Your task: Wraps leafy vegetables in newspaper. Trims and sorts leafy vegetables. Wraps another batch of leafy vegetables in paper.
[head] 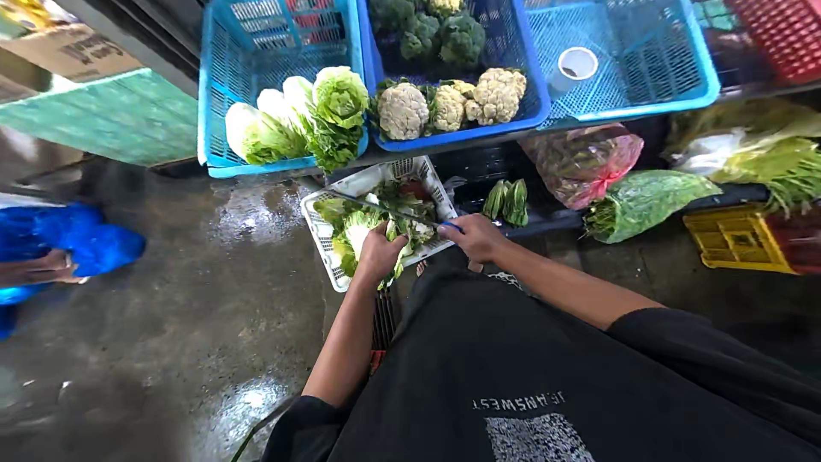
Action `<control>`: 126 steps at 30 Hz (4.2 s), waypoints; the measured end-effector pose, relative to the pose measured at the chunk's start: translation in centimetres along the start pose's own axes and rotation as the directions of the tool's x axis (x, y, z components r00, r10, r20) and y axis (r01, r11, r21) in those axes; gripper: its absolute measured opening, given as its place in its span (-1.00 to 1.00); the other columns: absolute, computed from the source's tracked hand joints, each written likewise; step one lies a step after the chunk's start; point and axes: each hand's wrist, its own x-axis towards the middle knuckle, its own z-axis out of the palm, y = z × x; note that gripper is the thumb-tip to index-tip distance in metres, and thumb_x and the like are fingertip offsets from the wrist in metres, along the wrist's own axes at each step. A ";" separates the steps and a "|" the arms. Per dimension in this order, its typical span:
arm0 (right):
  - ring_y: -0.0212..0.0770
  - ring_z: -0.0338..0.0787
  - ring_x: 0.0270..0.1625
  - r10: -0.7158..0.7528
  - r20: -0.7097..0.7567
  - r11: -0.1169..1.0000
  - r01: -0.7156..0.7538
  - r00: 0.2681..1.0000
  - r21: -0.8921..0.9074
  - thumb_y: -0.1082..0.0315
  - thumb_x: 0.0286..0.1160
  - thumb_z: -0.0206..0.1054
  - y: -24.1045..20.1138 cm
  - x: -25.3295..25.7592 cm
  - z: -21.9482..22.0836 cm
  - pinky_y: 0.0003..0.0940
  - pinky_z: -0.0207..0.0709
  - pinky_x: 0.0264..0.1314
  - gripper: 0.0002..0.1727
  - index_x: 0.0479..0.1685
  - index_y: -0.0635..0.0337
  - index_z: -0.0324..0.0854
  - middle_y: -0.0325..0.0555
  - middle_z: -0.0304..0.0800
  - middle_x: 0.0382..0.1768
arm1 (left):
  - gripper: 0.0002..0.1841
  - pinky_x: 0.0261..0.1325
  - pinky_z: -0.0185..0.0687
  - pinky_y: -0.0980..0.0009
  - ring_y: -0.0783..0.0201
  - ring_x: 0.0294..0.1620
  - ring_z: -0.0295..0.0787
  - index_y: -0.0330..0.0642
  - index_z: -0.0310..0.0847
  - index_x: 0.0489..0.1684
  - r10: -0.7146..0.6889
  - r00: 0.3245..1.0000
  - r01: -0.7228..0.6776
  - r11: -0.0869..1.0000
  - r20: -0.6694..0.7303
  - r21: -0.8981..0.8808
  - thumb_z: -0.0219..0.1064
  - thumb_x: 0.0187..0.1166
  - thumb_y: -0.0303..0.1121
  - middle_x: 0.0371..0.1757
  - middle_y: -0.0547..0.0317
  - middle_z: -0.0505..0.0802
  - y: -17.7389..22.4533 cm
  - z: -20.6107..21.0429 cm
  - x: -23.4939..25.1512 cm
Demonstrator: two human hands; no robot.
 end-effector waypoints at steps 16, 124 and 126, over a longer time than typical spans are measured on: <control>-0.03 0.70 -0.35 0.005 0.099 0.999 -0.002 0.995 -0.032 -0.42 0.69 -0.05 -0.5 1.0 3.1 0.14 0.55 -0.17 -0.21 -0.42 0.15 0.65 -0.07 0.61 -0.55 | -0.76 -0.29 0.65 0.13 0.21 -0.46 0.69 -0.19 0.74 -0.07 -0.118 0.988 0.122 0.992 -0.102 0.030 0.43 0.51 -0.21 -0.40 0.09 0.78 -1.1 0.6 0.4; 0.14 0.53 0.60 0.525 -0.238 0.794 -0.370 0.817 0.483 0.12 0.33 0.62 48.6 9.1 -2.2 0.26 0.45 0.60 -0.19 0.69 -0.12 0.45 0.03 0.59 0.53 | -0.34 0.74 0.17 -0.23 -0.24 0.74 0.31 -0.17 0.47 0.65 0.272 0.801 -0.585 0.546 0.533 0.600 0.33 0.40 -0.44 0.69 -0.24 0.49 8.4 45.3 34.5; 0.09 0.55 0.61 0.502 -0.279 0.784 -0.294 0.819 0.547 0.19 0.39 0.58 48.1 8.0 -2.0 0.20 0.42 0.64 -0.29 0.63 -0.06 0.52 -0.01 0.60 0.55 | -0.16 0.76 0.10 -0.28 -0.24 0.83 0.14 -0.08 0.35 0.76 0.057 0.678 -0.679 0.430 0.733 0.595 0.51 0.28 -0.45 0.80 -0.19 0.34 11.8 46.1 34.5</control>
